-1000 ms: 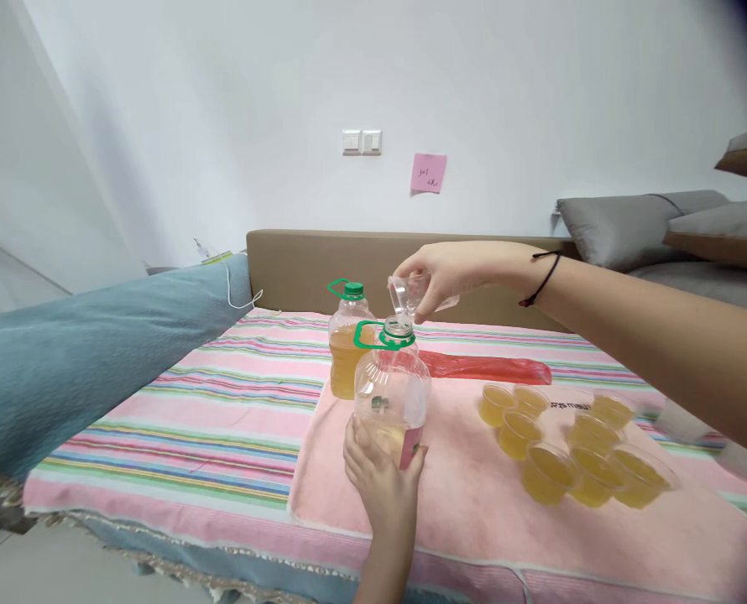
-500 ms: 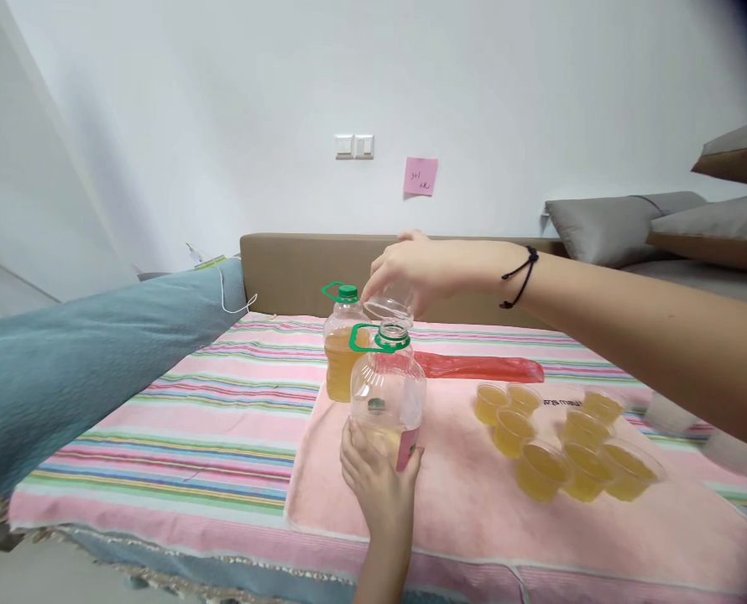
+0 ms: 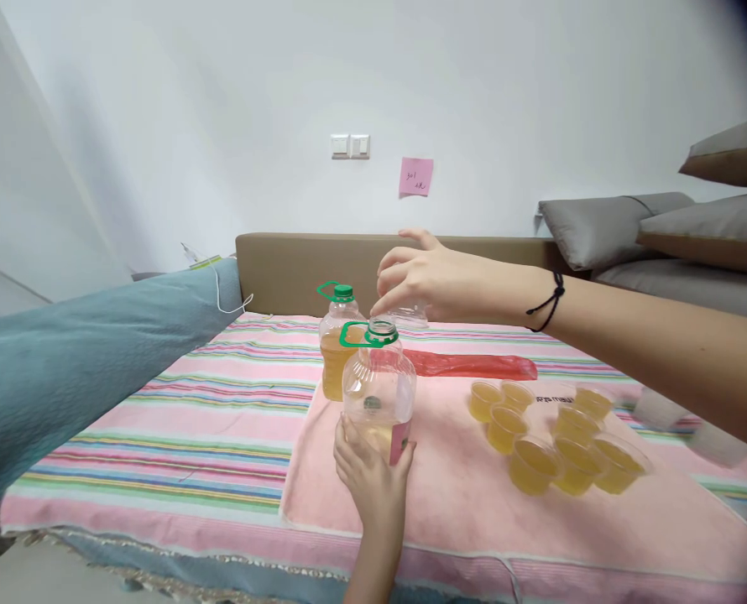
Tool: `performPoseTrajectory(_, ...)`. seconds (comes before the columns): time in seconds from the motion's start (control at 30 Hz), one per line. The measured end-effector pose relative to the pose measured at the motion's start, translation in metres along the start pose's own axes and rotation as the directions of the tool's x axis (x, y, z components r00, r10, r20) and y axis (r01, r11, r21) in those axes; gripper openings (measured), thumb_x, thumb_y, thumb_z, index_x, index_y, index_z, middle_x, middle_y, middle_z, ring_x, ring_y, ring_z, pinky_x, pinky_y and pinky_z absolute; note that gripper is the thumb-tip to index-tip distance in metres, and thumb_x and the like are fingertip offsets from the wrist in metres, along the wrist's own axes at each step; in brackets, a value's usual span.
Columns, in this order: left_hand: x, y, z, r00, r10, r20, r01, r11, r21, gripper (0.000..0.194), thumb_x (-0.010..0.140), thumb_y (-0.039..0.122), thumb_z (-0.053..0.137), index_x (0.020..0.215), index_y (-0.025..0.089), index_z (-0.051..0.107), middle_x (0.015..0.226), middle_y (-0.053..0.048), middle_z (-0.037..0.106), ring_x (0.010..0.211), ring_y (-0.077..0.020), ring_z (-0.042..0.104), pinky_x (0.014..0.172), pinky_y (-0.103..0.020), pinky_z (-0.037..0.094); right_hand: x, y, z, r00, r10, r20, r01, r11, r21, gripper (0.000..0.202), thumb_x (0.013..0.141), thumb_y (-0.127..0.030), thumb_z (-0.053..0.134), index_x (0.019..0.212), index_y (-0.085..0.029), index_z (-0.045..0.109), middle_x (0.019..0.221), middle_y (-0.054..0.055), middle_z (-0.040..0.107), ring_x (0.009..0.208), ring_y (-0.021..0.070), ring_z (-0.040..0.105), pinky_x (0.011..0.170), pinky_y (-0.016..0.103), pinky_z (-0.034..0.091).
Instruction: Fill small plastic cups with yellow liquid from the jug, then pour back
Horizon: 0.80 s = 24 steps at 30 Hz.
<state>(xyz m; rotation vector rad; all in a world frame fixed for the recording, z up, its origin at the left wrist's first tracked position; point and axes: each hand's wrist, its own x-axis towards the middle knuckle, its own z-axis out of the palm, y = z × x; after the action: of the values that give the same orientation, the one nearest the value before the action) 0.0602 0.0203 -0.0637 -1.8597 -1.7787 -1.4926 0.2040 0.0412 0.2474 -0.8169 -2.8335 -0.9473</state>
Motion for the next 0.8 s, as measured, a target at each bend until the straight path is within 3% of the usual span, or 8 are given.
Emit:
performPoseTrajectory(0.13,0.000,0.000,-0.001,1.000,0.006,0.009,-0.007,1.000,0.017,0.114,0.074,0.063,0.067,0.152,0.006,0.007,0.134,-0.029,0.045,0.118,-0.0411,0.049,0.091,-0.054,0.048,-0.010,0.005,0.005,0.996,0.081,-0.037,-0.080,0.997,0.021,0.069,0.066,0.007,0.049,0.119,-0.035,0.066,0.105,0.000,0.069,0.113,0.0248,0.052,0.108,0.065,0.012)
performPoseTrajectory(0.33,0.000,-0.001,-0.001,1.000,0.020,-0.015,-0.020,1.000,0.013,0.113,0.075,0.066,0.064,0.152,0.004,0.009,0.133,-0.029,0.045,0.117,-0.0406,0.049,0.091,-0.054,0.048,-0.004,0.006,0.006,0.978,0.178,-0.109,-0.173,0.984,0.049,0.055,0.073,-0.005,0.060,0.122,-0.031,0.065,0.110,0.004,0.069,0.110,0.0262,0.052,0.105,0.061,0.018)
performPoseTrajectory(0.5,-0.001,-0.001,0.000,1.000,0.016,-0.022,-0.016,1.000,0.000,0.112,0.076,0.066,0.063,0.152,0.006,0.009,0.133,-0.028,0.045,0.117,-0.0403,0.050,0.091,-0.055,0.047,0.008,-0.005,0.004,0.984,0.155,-0.091,-0.153,0.988,0.036,0.049,0.079,-0.005,0.057,0.119,-0.031,0.067,0.111,0.004,0.069,0.110,0.0246,0.051,0.105,0.059,0.016)
performPoseTrajectory(0.63,-0.002,0.000,-0.001,1.000,-0.014,0.006,0.015,1.000,-0.017,0.113,0.074,0.061,0.068,0.152,0.007,0.008,0.135,-0.028,0.045,0.118,-0.0401,0.049,0.092,-0.054,0.047,0.010,-0.006,0.004,0.982,0.121,-0.142,-0.116,0.992,0.040,0.043,0.083,-0.007,0.055,0.118,-0.030,0.067,0.111,0.004,0.069,0.110,0.0239,0.050,0.105,0.060,0.015)
performPoseTrajectory(0.8,-0.003,0.001,-0.001,1.000,-0.020,0.009,0.020,0.999,-0.034,0.113,0.074,0.059,0.070,0.153,0.008,0.007,0.135,-0.028,0.045,0.119,-0.0405,0.048,0.092,-0.055,0.047,0.010,-0.004,0.005,0.992,0.069,-0.109,-0.063,0.996,0.060,0.048,0.084,-0.004,0.053,0.121,-0.032,0.066,0.114,0.003,0.068,0.116,0.0236,0.049,0.106,0.061,0.012)
